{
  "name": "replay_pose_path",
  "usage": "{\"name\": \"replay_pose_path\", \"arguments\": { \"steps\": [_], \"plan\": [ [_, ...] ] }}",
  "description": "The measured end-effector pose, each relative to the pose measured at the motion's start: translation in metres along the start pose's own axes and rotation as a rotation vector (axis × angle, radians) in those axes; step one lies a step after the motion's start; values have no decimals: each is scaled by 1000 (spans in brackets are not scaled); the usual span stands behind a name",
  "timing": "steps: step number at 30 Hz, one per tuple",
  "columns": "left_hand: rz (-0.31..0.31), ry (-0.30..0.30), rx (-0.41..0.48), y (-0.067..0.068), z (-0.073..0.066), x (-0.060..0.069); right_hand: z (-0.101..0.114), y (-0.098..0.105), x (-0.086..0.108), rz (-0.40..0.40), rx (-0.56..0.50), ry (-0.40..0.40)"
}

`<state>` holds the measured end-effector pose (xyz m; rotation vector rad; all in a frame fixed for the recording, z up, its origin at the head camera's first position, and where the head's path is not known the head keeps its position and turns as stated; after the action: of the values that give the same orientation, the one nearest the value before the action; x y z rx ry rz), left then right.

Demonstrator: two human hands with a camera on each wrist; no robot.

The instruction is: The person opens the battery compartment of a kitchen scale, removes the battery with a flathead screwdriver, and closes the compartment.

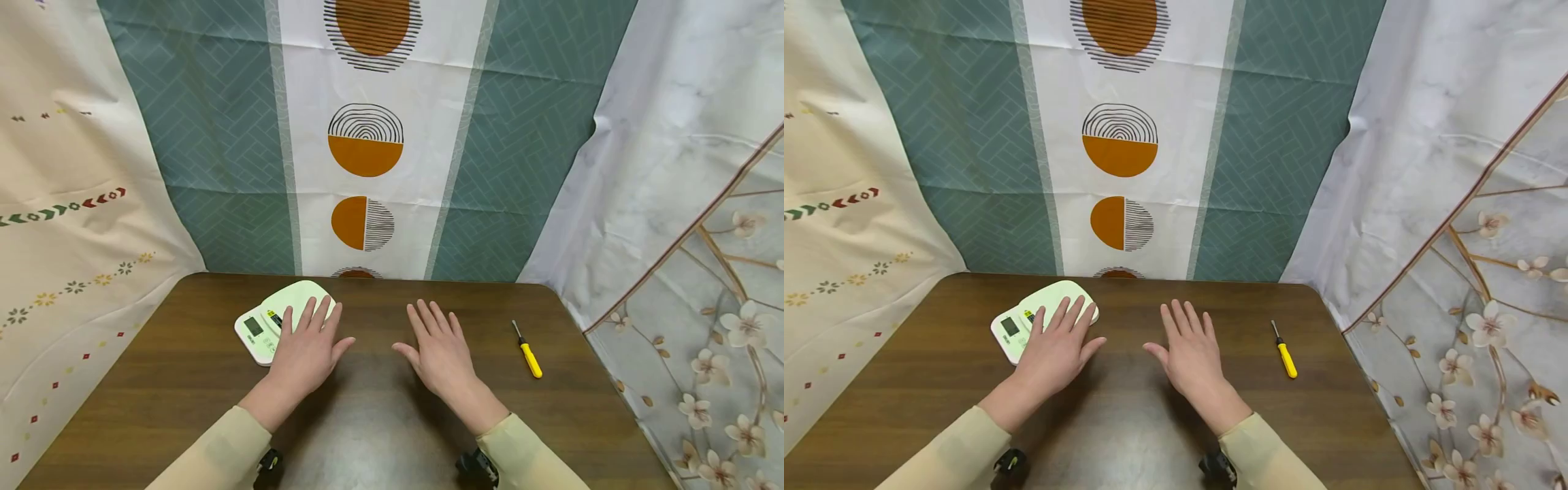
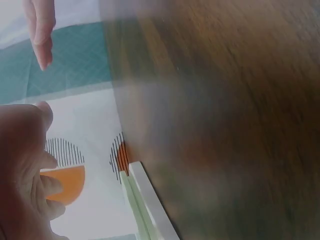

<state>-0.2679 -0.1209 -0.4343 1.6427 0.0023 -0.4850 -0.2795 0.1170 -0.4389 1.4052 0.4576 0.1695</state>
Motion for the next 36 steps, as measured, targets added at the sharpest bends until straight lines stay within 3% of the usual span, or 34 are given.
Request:
{"name": "replay_pose_path", "arguments": {
  "steps": [13, 28, 36],
  "plan": [
    [27, 56, 3, -5, 24, -1, 13, -7, -9, 46, 16, 4],
    [3, 82, -28, 0, 45, -4, 30, -13, -21, 17, 40, 67],
    [43, 130, -9, -1, 62, -8, 38, -19, -26, -2, 48, 118]
  ]
}}
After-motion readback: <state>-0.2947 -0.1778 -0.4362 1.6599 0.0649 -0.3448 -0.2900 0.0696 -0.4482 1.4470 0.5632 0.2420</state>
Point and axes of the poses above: each hand's wrist, its own x-axis away from the middle knuckle, its own y-axis out of the back of the hand, z = x × y, the point moved 6 cm from there along -x, towards the middle knuckle, and after that the axes turned 4 degrees about z, right-handed, at the moved point
